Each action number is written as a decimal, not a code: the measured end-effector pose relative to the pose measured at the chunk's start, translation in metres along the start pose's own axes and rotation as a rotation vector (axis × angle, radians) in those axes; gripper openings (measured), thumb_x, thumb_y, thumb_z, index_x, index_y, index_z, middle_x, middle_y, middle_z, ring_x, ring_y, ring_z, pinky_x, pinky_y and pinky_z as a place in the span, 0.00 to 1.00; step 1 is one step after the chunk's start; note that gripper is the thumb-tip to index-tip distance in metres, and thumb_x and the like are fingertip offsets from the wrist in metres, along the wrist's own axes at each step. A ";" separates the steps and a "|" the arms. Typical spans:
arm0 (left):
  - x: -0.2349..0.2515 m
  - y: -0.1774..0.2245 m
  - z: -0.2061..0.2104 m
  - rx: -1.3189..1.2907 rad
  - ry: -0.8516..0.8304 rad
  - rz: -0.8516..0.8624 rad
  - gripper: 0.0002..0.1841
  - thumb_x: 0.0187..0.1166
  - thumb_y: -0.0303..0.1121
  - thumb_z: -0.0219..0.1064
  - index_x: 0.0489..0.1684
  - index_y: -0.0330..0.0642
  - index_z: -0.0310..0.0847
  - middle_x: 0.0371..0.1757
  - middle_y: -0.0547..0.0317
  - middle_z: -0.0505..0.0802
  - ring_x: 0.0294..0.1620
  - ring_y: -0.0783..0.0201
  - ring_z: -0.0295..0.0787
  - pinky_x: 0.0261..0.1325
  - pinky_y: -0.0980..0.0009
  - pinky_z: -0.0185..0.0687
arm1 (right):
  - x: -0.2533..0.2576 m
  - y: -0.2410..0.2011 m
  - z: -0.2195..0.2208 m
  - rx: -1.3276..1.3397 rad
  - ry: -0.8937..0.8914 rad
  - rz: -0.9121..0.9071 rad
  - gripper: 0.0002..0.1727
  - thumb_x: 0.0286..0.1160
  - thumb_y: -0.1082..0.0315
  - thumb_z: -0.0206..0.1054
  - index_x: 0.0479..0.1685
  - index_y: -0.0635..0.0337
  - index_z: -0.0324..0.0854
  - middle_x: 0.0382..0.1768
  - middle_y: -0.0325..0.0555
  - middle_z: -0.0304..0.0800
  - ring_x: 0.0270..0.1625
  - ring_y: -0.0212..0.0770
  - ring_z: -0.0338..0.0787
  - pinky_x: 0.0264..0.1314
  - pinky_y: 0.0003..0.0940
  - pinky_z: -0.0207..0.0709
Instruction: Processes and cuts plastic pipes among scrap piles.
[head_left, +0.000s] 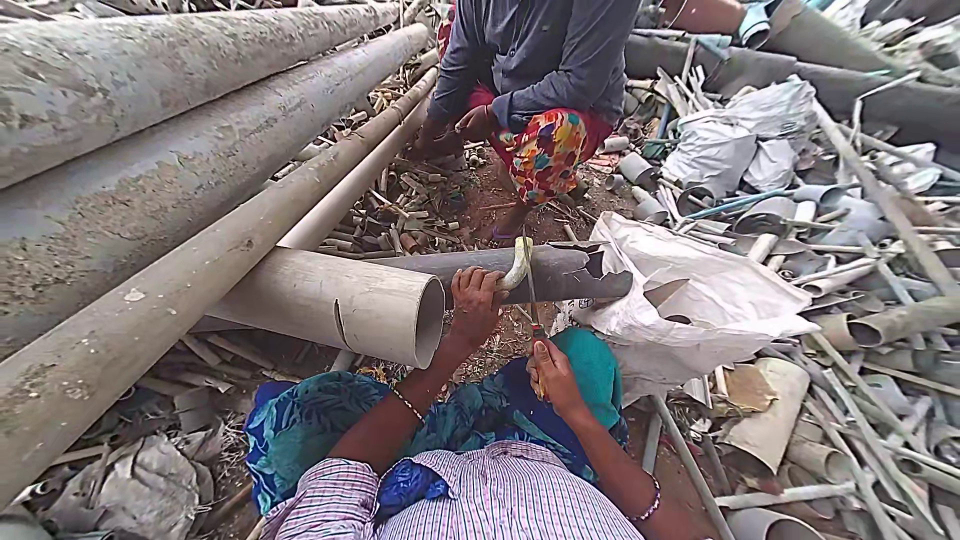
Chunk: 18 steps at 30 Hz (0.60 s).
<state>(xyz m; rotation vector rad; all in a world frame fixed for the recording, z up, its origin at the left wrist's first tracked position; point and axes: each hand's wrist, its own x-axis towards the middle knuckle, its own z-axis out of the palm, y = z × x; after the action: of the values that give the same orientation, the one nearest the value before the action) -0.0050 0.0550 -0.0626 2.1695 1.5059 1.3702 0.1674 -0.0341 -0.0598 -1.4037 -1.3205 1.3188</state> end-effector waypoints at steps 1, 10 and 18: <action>0.002 -0.001 -0.001 0.011 0.001 0.017 0.14 0.79 0.29 0.70 0.58 0.33 0.89 0.56 0.37 0.92 0.68 0.33 0.84 0.79 0.31 0.60 | -0.001 -0.002 -0.001 -0.003 0.008 -0.015 0.16 0.92 0.62 0.40 0.51 0.63 0.70 0.16 0.27 0.66 0.12 0.22 0.65 0.15 0.18 0.66; 0.014 -0.007 -0.005 0.001 -0.071 -0.037 0.14 0.79 0.24 0.67 0.61 0.39 0.89 0.72 0.34 0.84 0.86 0.25 0.60 0.85 0.30 0.48 | 0.008 0.010 -0.009 -0.104 -0.005 -0.351 0.27 0.92 0.49 0.43 0.53 0.70 0.70 0.21 0.25 0.69 0.18 0.16 0.68 0.22 0.13 0.67; 0.021 -0.029 0.000 0.048 -0.078 0.101 0.19 0.82 0.41 0.61 0.61 0.37 0.88 0.71 0.36 0.85 0.85 0.27 0.63 0.88 0.37 0.50 | 0.021 0.005 -0.005 0.030 -0.020 -0.689 0.29 0.84 0.31 0.44 0.48 0.46 0.75 0.26 0.17 0.77 0.25 0.13 0.76 0.28 0.14 0.73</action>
<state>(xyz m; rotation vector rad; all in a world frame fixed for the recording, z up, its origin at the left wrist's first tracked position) -0.0221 0.0862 -0.0673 2.3293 1.4339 1.2744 0.1712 -0.0133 -0.0673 -0.7906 -1.5929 0.8758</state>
